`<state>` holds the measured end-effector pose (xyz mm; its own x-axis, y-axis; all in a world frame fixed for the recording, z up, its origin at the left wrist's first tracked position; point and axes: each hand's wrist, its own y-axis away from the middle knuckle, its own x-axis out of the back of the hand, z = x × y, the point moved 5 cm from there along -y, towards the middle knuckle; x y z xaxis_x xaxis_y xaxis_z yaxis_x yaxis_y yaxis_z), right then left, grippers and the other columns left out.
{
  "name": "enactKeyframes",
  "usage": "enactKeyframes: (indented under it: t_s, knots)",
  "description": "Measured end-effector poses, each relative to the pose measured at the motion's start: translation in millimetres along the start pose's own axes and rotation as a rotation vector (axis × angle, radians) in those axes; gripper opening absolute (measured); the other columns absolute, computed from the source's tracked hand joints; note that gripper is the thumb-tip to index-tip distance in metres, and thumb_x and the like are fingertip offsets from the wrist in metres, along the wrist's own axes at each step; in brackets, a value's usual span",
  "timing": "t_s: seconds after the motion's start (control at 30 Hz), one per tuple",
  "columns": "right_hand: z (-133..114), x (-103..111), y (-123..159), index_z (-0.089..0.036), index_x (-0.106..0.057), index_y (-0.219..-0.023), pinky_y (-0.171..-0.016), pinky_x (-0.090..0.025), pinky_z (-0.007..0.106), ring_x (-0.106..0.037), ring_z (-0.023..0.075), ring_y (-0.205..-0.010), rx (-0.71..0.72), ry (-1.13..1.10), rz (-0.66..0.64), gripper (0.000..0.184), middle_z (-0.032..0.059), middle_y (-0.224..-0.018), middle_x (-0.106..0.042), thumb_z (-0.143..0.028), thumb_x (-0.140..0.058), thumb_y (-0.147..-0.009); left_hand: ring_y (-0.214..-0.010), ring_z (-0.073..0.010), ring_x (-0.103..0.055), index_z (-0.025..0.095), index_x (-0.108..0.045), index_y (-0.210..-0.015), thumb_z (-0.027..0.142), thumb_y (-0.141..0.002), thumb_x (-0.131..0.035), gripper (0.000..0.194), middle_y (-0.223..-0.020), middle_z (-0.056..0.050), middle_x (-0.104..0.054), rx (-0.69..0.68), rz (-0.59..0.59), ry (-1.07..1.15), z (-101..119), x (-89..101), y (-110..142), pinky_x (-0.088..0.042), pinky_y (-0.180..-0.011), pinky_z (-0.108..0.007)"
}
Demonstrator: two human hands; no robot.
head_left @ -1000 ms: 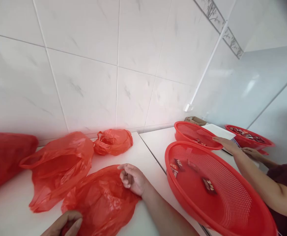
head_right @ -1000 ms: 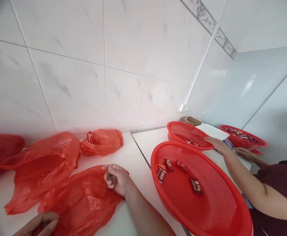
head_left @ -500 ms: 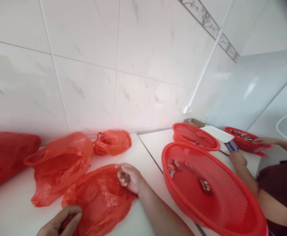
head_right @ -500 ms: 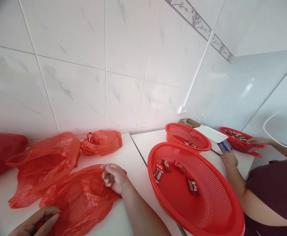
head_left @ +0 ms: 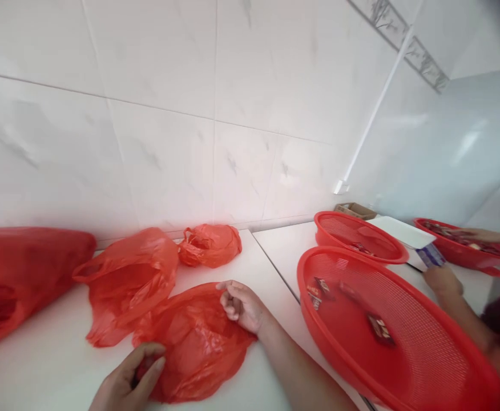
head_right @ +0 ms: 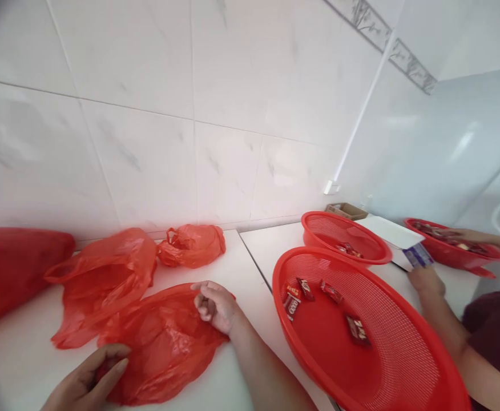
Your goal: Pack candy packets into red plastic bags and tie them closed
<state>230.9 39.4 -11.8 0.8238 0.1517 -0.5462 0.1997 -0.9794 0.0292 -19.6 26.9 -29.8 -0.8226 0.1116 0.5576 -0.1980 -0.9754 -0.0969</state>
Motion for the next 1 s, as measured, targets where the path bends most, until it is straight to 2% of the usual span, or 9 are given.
enactKeyframes:
  t_s: [0.1, 0.27, 0.4, 0.47, 0.53, 0.6, 0.67, 0.83, 1.0]
  knots:
    - [-2.7, 6.0, 1.4, -0.018, -0.057, -0.100, -0.040, -0.015, 0.019, -0.034, 0.0031, -0.044, 0.016, 0.024, 0.014, 0.030, -0.0041, -0.066, -0.052, -0.041, -0.060, -0.080, -0.065, -0.0196, -0.059, 0.023, -0.061, -0.095, 0.056, -0.073, -0.055, 0.040, -0.068, 0.001, -0.062, 0.034, -0.014, 0.056, 4.4, -1.4, 2.7, -0.049, -0.062, -0.028]
    - [-6.5, 16.6, 2.2, -0.020, -0.056, -0.102, -0.041, -0.016, 0.019, -0.032, 0.0041, -0.045, 0.058, 0.127, 0.054, 0.033, -0.0039, -0.069, -0.050, -0.045, -0.055, -0.082, -0.064, -0.0166, -0.056, 0.023, -0.058, -0.102, 0.046, -0.073, -0.058, 0.037, -0.070, 0.003, -0.056, 0.038, 0.068, 0.182, 14.0, 2.1, 7.6, -0.047, -0.062, -0.026]
    - [-8.8, 13.1, 8.2, -0.023, -0.060, -0.101, -0.043, -0.021, 0.019, -0.033, 0.0055, -0.049, 0.131, 0.287, 0.115, 0.031, -0.0026, -0.076, -0.052, -0.043, -0.060, -0.078, -0.062, -0.0147, -0.053, 0.024, -0.054, -0.106, 0.044, -0.076, -0.056, 0.036, -0.071, 0.004, -0.053, 0.039, 0.113, 0.241, 19.2, 4.7, 11.3, -0.046, -0.061, -0.026]
    - [-10.2, 5.9, 13.6, -0.024, -0.066, -0.096, -0.050, -0.031, 0.020, -0.041, 0.0075, -0.059, 0.177, 0.454, 0.139, 0.028, -0.0009, -0.084, -0.056, -0.034, -0.070, -0.070, -0.062, -0.0146, -0.053, 0.024, -0.054, -0.106, 0.044, -0.076, -0.056, 0.036, -0.072, 0.004, -0.053, 0.045, 0.122, 0.258, 20.6, 4.8, 12.1, -0.046, -0.061, -0.026]
    - [-11.6, -2.9, 19.5, -0.026, -0.069, -0.095, -0.065, -0.039, 0.023, -0.050, 0.0119, -0.074, 0.214, 0.785, 0.160, 0.032, 0.0005, -0.093, -0.057, -0.027, -0.074, -0.063, -0.061, -0.0146, -0.053, 0.023, -0.054, -0.105, 0.044, -0.075, -0.056, 0.036, -0.071, 0.004, -0.053, 0.060, 0.126, 0.261, 22.1, 4.4, 12.5, -0.046, -0.061, -0.026]
    - [-11.6, -10.4, 24.1, -0.029, -0.069, -0.102, -0.077, -0.041, 0.028, -0.053, 0.0166, -0.087, 0.222, 1.164, 0.173, 0.041, 0.0014, -0.099, -0.057, -0.027, -0.074, -0.061, -0.061, -0.0146, -0.052, 0.023, -0.054, -0.105, 0.045, -0.075, -0.057, 0.037, -0.071, 0.004, -0.053, 0.067, 0.144, 0.259, 24.5, 4.8, 13.2, -0.046, -0.061, -0.027]
    - [-10.0, -14.7, 26.6, -0.030, -0.065, -0.111, -0.082, -0.042, 0.030, -0.054, 0.0190, -0.093, 0.205, 1.391, 0.163, 0.050, 0.0024, -0.105, -0.056, -0.031, -0.074, -0.062, -0.061, -0.0146, -0.052, 0.023, -0.053, -0.106, 0.045, -0.075, -0.056, 0.038, -0.072, 0.004, -0.053, 0.052, 0.165, 0.257, 27.5, 6.0, 14.2, -0.046, -0.061, -0.027]
    - [-5.1, -23.2, 28.4, -0.030, -0.061, -0.119, -0.082, -0.044, 0.031, -0.055, 0.0193, -0.095, 0.201, 1.589, 0.065, 0.061, 0.0038, -0.111, -0.052, -0.044, -0.075, -0.061, -0.066, -0.0149, -0.054, 0.023, -0.049, -0.111, 0.044, -0.079, -0.053, 0.038, -0.079, 0.002, -0.055, -0.037, 0.190, 0.256, 31.0, 9.7, 17.8, -0.048, -0.062, -0.027]
    - [-5.1, -34.2, 31.8, -0.029, -0.062, -0.116, -0.078, -0.045, 0.032, -0.056, 0.0196, -0.086, 0.225, 1.748, 0.010, 0.057, 0.0053, -0.106, -0.052, -0.051, -0.072, -0.065, -0.067, -0.0151, -0.057, 0.023, -0.048, -0.115, 0.045, -0.079, -0.052, 0.042, -0.094, -0.002, -0.059, -0.076, 0.175, 0.166, 32.8, 9.8, 19.1, -0.050, -0.063, -0.028]
